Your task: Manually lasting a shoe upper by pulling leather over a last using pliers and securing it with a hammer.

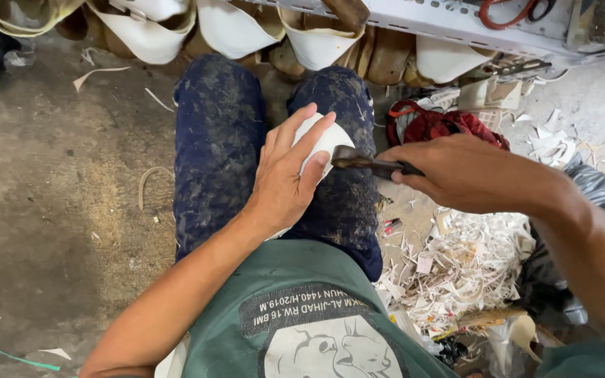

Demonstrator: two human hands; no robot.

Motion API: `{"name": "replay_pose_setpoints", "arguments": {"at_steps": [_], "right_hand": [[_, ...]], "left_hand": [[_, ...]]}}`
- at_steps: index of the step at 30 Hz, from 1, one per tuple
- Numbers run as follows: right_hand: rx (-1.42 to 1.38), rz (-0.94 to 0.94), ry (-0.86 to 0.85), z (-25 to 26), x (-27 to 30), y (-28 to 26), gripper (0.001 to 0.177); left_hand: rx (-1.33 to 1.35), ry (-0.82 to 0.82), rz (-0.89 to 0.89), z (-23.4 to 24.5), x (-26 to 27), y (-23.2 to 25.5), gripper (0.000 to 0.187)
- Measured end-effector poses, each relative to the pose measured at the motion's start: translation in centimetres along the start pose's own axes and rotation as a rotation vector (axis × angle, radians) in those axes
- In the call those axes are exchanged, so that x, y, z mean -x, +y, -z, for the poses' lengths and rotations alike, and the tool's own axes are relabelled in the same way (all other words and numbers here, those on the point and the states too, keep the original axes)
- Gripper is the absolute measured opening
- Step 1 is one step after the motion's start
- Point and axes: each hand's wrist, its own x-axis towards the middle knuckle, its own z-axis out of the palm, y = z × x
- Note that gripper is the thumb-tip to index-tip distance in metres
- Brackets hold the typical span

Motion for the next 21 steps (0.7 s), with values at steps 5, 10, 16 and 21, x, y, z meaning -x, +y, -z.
{"name": "replay_pose_setpoints", "arguments": {"at_steps": [5,10,16,21], "right_hand": [[0.315,0.111,0.180,-1.2,0.6,0.1,0.035],[0.611,0.151,0.312,-4.9,0.5,-1.0,0.034],[0.493,0.050,0.439,-8.6,-1.2,-2.3,0.038],[0.250,0.122,0.490,-7.4,-1.8,-3.3,0.038]], "left_hand": [[0.055,0.026,-0.040,-0.1,-0.2,-0.2,0.049],[0.043,0.058,-0.027,0.1,-0.5,-0.8,0.053],[0.050,-0.070,0.043,0.5,-0.1,-1.8,0.049],[0.126,-0.033,0.086,1.0,0.3,-2.0,0.053]]}}
